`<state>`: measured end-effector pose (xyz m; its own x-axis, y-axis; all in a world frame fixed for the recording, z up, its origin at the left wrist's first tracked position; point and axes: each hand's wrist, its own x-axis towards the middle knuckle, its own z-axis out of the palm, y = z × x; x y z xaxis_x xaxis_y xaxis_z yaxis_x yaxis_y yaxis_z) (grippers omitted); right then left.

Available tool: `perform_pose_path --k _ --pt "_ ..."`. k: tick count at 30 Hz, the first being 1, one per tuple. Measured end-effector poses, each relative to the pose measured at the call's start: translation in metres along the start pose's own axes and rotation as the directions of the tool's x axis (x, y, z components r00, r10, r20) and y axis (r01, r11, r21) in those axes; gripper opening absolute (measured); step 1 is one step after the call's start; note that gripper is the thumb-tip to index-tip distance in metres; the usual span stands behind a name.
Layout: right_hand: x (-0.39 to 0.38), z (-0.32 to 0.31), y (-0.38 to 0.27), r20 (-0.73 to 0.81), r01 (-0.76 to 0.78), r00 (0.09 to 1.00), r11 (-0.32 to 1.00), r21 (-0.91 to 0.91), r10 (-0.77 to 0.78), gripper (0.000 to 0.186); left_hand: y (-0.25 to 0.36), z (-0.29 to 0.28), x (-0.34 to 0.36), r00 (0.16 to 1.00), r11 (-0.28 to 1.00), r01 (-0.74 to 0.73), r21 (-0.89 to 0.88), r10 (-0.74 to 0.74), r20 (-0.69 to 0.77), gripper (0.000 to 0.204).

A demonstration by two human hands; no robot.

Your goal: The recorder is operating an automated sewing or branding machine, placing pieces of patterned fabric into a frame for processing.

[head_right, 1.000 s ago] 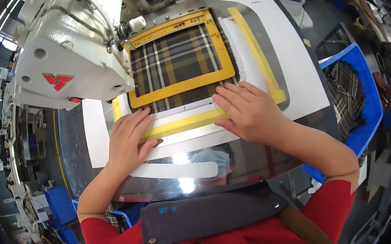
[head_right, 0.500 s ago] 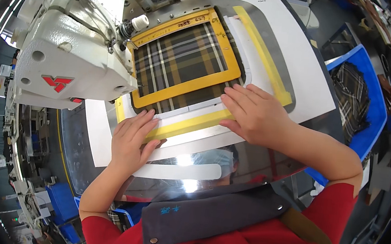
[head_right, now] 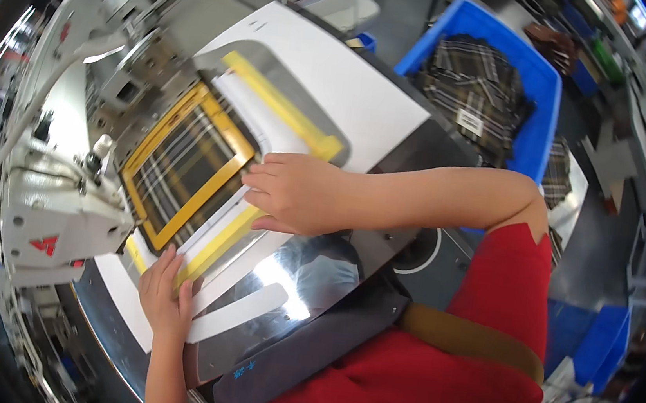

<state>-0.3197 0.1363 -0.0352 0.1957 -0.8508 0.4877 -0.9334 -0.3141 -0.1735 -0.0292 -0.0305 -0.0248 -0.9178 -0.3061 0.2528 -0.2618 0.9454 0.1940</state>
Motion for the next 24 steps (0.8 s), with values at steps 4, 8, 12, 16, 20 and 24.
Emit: perform_pose_path --k 4,8,12,16,20,24 --pt "-0.039 -0.055 0.045 -0.105 -0.556 0.825 0.831 0.030 0.555 0.025 0.002 0.006 0.001 1.000 1.000 0.002 0.011 -0.001 -0.016 0.033" --pt "-0.164 -0.105 0.153 -0.200 -0.883 0.433 0.369 -0.290 0.879 0.024 0.006 0.005 0.005 1.000 1.000 -0.014 0.022 0.014 -0.020 0.032" --pt "-0.277 -0.099 0.181 0.043 -0.880 0.089 0.099 -0.464 0.995 0.042 0.007 0.007 0.007 1.000 1.000 -0.008 0.025 0.009 -0.026 0.031" --pt "-0.285 -0.100 0.176 -0.073 -0.940 0.136 0.106 -0.324 0.988 0.027 0.009 0.007 0.006 0.999 1.000 -0.012 0.014 0.013 -0.046 0.031" --pt "-0.283 -0.102 0.177 -0.252 -0.967 0.219 0.176 -0.183 0.943 0.018 0.006 0.007 0.006 0.998 1.000 0.001 0.018 0.000 -0.058 0.031" --pt "-0.193 -0.126 0.141 -0.443 -0.894 0.446 0.407 -0.186 0.778 0.025 0.006 0.002 0.002 0.998 1.000 0.022 0.015 -0.021 -0.057 0.030"
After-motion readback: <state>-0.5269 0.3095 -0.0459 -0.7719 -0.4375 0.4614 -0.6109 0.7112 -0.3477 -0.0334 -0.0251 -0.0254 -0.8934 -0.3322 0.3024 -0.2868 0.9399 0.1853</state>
